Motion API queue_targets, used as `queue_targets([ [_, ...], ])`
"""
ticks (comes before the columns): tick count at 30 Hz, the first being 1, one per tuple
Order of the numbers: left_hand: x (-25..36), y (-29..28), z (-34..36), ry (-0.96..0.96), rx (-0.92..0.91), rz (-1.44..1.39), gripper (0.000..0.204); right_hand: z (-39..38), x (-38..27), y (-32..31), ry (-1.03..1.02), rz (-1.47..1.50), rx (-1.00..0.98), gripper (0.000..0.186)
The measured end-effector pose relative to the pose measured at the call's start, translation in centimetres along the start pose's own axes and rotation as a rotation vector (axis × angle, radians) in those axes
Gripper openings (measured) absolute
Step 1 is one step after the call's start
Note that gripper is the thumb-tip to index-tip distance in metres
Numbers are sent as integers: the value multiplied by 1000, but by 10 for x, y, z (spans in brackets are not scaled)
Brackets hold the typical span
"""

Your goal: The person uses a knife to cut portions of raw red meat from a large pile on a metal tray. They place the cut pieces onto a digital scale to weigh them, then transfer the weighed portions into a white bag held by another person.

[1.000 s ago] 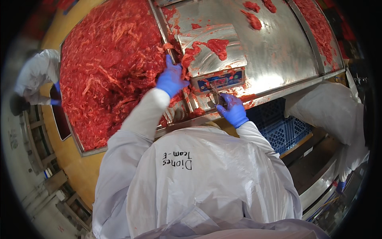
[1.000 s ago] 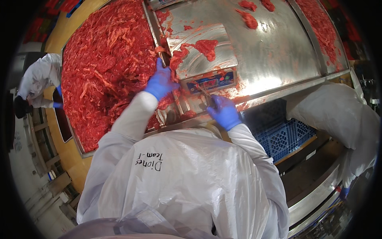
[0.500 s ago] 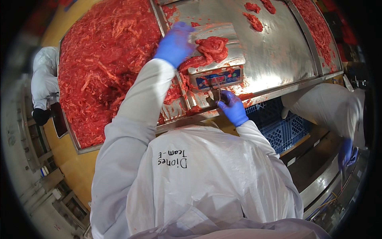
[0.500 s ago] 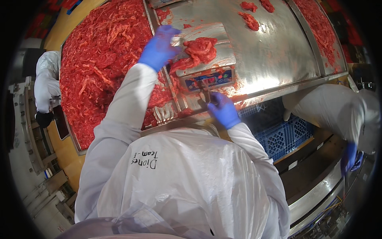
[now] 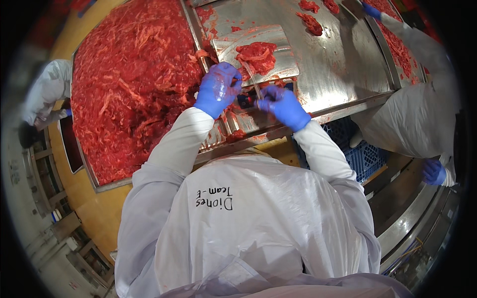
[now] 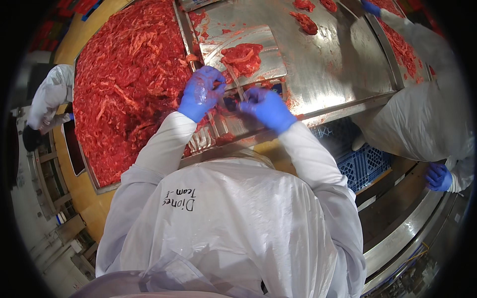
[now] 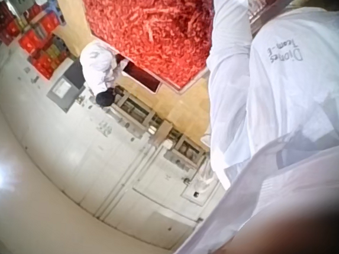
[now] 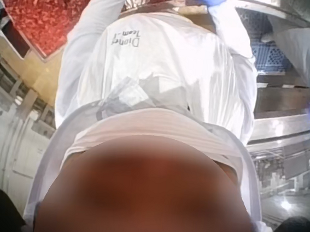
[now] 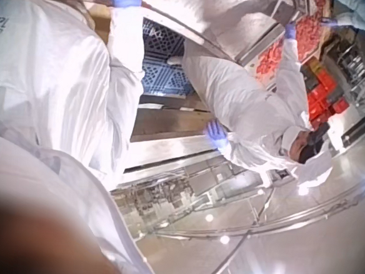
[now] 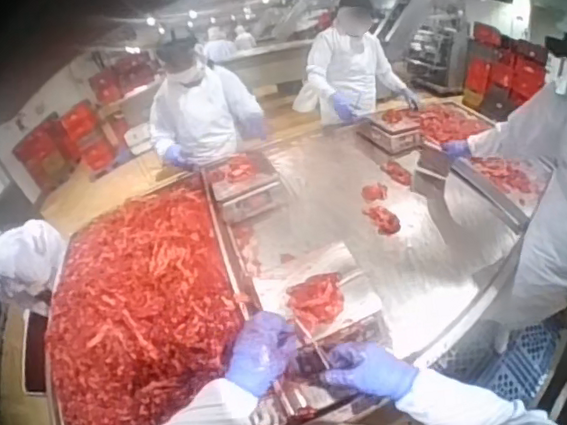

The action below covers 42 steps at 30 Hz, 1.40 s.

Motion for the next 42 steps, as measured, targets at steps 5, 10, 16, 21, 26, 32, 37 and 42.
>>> queue_targets([
  [5, -41, -6, -23, -216, 154, -320, 18, 3, 52, -30, 110, 434, -1, 34],
  [10, -24, 8, -20, -77, 76, -123, 13, -15, 45, 36, 230, 651, -465, 43],
  [16, -27, 1, -22, -97, 108, -89, 11, 18, 33, 51, 229, 622, -413, 33],
  [21, -31, -1, -27, -123, 116, -104, 12, 5, 24, 52, 311, 701, -403, 33],
  [26, -28, -16, -41, -154, 52, -123, 11, 30, 28, 70, 329, 776, -335, 24],
  [32, -139, 19, -112, -517, 51, -402, 17, -3, 43, 84, 352, 616, -455, 31],
  [37, -90, 1, -81, -448, 159, -475, 29, -1, 17, 73, 287, 668, -459, 30],
  [42, -59, 27, -53, 9, -19, 297, 29, 32, 11, 80, 318, 823, -327, 23],
])
Point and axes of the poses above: each hand's wrist, its own z-axis towards the middle knuckle, its own y-axis out of the palm, x = y × z, the point moved 8 cm from there along z, towards the middle knuckle, and after that the axes turned 11 degrees about x, right-handed, at the moved point
